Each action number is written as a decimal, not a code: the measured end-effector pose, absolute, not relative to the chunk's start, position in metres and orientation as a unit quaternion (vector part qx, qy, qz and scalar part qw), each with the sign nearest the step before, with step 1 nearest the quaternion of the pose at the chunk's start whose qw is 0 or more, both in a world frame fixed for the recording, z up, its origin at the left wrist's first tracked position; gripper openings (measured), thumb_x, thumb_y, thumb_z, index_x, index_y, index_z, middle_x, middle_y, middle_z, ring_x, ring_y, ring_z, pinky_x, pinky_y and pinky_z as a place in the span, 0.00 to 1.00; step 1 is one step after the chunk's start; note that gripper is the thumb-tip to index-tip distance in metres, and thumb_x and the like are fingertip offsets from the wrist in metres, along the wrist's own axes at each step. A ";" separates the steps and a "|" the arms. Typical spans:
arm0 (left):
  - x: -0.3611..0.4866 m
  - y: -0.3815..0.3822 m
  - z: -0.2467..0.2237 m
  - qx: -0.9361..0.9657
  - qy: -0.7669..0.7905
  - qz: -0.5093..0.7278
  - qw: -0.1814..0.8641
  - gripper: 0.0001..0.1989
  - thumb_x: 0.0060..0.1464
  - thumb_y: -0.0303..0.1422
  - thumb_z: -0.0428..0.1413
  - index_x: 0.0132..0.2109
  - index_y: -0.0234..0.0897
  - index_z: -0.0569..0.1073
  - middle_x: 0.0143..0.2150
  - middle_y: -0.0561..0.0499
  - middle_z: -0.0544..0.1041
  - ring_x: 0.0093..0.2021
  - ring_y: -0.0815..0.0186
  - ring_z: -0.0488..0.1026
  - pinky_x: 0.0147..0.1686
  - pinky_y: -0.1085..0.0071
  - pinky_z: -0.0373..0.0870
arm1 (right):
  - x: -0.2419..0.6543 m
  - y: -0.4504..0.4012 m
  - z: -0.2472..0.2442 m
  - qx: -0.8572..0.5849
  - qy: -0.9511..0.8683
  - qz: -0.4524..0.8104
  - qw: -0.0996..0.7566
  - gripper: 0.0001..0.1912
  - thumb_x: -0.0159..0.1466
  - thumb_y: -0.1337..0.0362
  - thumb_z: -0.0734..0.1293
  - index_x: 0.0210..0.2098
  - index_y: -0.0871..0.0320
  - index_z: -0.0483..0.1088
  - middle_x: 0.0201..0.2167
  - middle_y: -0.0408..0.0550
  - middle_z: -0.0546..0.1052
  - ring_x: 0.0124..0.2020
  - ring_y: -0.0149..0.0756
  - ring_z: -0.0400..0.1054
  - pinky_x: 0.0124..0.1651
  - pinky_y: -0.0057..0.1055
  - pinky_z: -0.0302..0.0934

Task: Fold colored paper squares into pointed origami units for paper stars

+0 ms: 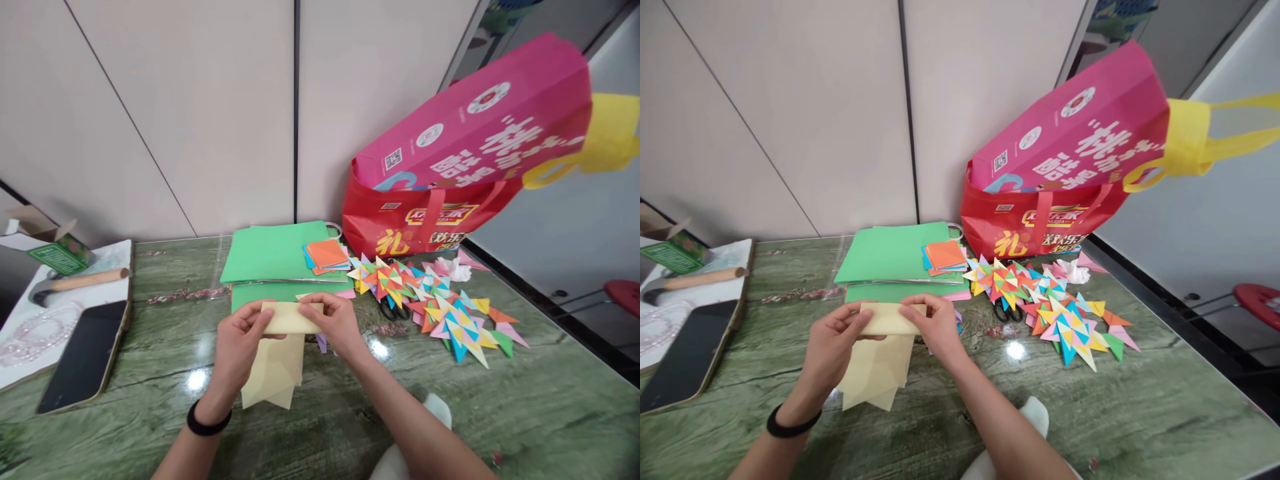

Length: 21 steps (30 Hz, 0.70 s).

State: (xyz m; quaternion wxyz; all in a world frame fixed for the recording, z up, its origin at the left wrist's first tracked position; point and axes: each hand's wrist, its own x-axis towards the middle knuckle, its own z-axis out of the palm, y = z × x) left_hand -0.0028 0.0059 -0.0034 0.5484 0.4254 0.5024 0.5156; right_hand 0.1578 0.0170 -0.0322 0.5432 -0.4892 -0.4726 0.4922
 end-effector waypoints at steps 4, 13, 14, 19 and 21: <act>-0.003 0.007 -0.003 0.432 0.506 0.515 0.541 0.17 0.42 0.39 0.63 0.38 0.31 0.75 0.25 0.51 0.79 0.24 0.63 0.76 0.23 0.69 0.77 | 0.158 0.017 -0.032 -0.492 -0.477 0.490 0.538 0.12 0.49 0.57 0.71 0.30 0.58 0.75 0.28 0.47 0.77 0.25 0.33 0.67 0.25 0.27 0.60; -0.003 0.006 -0.004 0.436 0.508 0.522 0.529 0.16 0.41 0.39 0.63 0.36 0.32 0.76 0.25 0.51 0.78 0.25 0.64 0.75 0.24 0.68 0.77 | 0.158 0.016 -0.029 -0.494 -0.482 0.482 0.539 0.12 0.49 0.56 0.71 0.30 0.57 0.77 0.28 0.47 0.78 0.27 0.36 0.69 0.28 0.29 0.62; -0.004 0.006 -0.004 0.436 0.509 0.521 0.529 0.16 0.41 0.39 0.63 0.36 0.32 0.76 0.25 0.52 0.78 0.24 0.64 0.75 0.24 0.69 0.77 | 0.158 0.016 -0.029 -0.495 -0.483 0.482 0.538 0.12 0.49 0.56 0.71 0.30 0.57 0.77 0.28 0.47 0.78 0.27 0.36 0.68 0.28 0.29 0.62; -0.004 0.006 -0.003 0.437 0.509 0.522 0.526 0.16 0.42 0.39 0.63 0.36 0.33 0.76 0.26 0.51 0.79 0.23 0.65 0.75 0.23 0.72 0.75 | 0.158 0.017 -0.029 -0.486 -0.498 0.480 0.535 0.10 0.50 0.57 0.70 0.27 0.58 0.75 0.27 0.46 0.77 0.26 0.33 0.67 0.27 0.27 0.60; -0.004 0.006 -0.001 0.428 0.506 0.527 0.532 0.17 0.42 0.40 0.63 0.38 0.33 0.76 0.29 0.49 0.80 0.26 0.63 0.76 0.24 0.71 0.75 | 0.159 0.017 -0.029 -0.488 -0.493 0.479 0.538 0.10 0.51 0.57 0.70 0.27 0.58 0.75 0.26 0.46 0.76 0.25 0.32 0.66 0.26 0.27 0.59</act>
